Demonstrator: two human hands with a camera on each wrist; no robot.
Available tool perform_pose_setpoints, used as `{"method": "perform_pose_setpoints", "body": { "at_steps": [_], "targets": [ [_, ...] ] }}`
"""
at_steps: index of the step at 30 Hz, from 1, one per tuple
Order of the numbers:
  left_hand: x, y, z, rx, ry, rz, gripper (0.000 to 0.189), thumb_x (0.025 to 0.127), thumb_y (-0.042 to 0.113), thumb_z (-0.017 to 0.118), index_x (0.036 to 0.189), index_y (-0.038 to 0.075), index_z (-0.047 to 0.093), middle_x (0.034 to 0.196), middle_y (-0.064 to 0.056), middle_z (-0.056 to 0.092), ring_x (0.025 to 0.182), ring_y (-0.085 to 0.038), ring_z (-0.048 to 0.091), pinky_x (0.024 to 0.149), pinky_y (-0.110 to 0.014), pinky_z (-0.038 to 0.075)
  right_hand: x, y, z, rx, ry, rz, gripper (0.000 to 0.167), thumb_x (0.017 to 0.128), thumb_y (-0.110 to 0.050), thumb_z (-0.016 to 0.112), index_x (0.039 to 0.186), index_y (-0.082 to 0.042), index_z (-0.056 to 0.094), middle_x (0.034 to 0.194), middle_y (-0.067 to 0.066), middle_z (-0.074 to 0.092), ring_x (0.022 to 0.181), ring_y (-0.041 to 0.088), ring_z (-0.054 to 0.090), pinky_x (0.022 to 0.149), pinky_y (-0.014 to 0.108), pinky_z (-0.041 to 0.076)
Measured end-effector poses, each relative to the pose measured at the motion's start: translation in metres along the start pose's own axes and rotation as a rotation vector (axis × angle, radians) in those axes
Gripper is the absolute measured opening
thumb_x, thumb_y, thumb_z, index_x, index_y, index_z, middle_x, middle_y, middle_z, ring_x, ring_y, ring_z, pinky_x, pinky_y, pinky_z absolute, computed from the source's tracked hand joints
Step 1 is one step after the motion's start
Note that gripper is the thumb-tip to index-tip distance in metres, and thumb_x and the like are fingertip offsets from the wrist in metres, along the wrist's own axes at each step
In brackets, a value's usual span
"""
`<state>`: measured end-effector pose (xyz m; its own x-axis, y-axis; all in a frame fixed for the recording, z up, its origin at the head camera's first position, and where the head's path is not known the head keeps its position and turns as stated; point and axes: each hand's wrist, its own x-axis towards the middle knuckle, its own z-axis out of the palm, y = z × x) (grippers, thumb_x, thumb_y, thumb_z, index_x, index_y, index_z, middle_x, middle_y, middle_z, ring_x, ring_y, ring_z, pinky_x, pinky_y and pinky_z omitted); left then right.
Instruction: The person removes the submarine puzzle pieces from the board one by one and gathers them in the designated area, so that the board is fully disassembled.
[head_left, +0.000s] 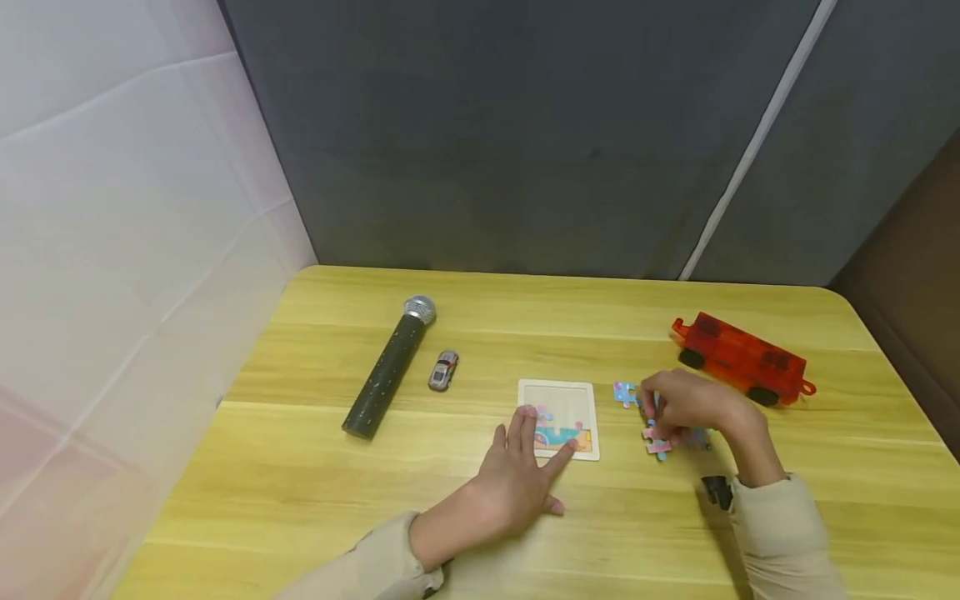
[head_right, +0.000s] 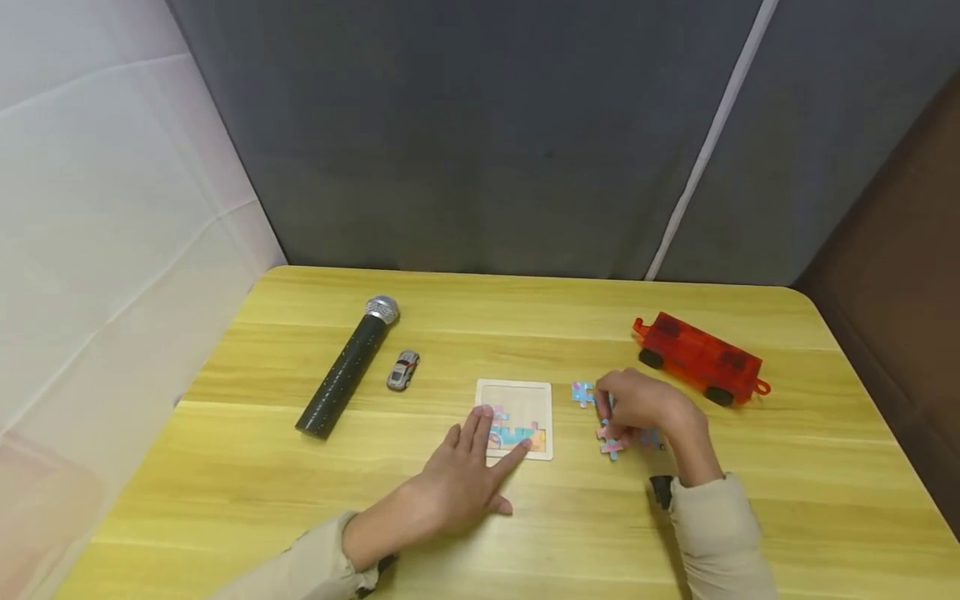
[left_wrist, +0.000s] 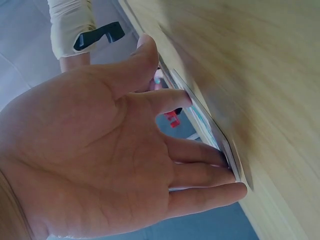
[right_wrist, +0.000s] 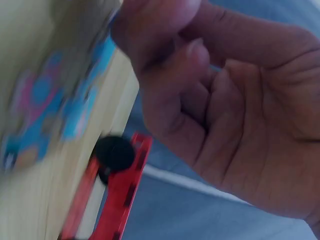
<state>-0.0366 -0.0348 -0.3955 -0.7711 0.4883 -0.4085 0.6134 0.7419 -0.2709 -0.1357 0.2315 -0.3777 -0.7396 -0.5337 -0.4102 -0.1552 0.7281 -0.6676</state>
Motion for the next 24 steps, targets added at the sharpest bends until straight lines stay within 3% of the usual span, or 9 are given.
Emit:
{"method": "perform_pose_setpoints", "body": {
  "at_steps": [6,13,17,21,24],
  "targets": [
    [0.000,-0.001,0.002,0.006,0.013,0.008,0.078,0.106,0.074,0.037,0.176,0.042,0.021,0.175,-0.028,0.032,0.166,-0.042,0.030,0.125,-0.044,0.046,-0.006,0.007,-0.003,-0.055,0.035,0.112,0.021,0.091,0.010,0.076,0.084,-0.003,0.061,0.067,0.008,0.069,0.052,0.015,0.067,0.055,0.032,0.060],
    [-0.001,-0.002,0.002,-0.004,0.016,0.014,0.078,0.106,0.074,0.038,0.175,0.043,0.022,0.174,-0.028,0.033,0.166,-0.042,0.029,0.124,-0.044,0.047,-0.003,0.009,0.001,-0.089,0.071,0.167,0.025,0.089,0.011,0.077,0.078,-0.003,0.061,0.067,0.008,0.069,0.052,0.015,0.068,0.055,0.032,0.059],
    [-0.001,-0.002,0.001,0.008,0.023,0.016,0.078,0.106,0.074,0.038,0.175,0.043,0.022,0.174,-0.027,0.034,0.165,-0.042,0.031,0.121,-0.047,0.051,0.000,0.012,0.002,-0.137,0.092,0.180,0.028,0.087,0.011,0.077,0.068,-0.005,0.063,0.061,0.006,0.067,0.050,0.013,0.064,0.052,0.028,0.053],
    [-0.001,-0.002,0.002,0.005,0.031,0.011,0.079,0.105,0.075,0.038,0.175,0.043,0.021,0.174,-0.027,0.034,0.165,-0.042,0.031,0.119,-0.050,0.052,0.001,0.009,0.003,-0.181,0.102,0.149,0.030,0.089,0.007,0.077,0.067,-0.007,0.063,0.059,0.004,0.065,0.049,0.013,0.059,0.052,0.027,0.048],
    [0.003,-0.001,0.007,-0.012,0.031,0.007,0.080,0.105,0.075,0.039,0.176,0.042,0.020,0.174,-0.029,0.032,0.166,-0.044,0.029,0.120,-0.052,0.051,0.005,-0.003,0.007,-0.175,0.099,0.042,0.025,0.097,0.001,0.077,0.078,-0.007,0.063,0.061,0.003,0.063,0.050,0.013,0.058,0.055,0.028,0.050]
  ]
}}
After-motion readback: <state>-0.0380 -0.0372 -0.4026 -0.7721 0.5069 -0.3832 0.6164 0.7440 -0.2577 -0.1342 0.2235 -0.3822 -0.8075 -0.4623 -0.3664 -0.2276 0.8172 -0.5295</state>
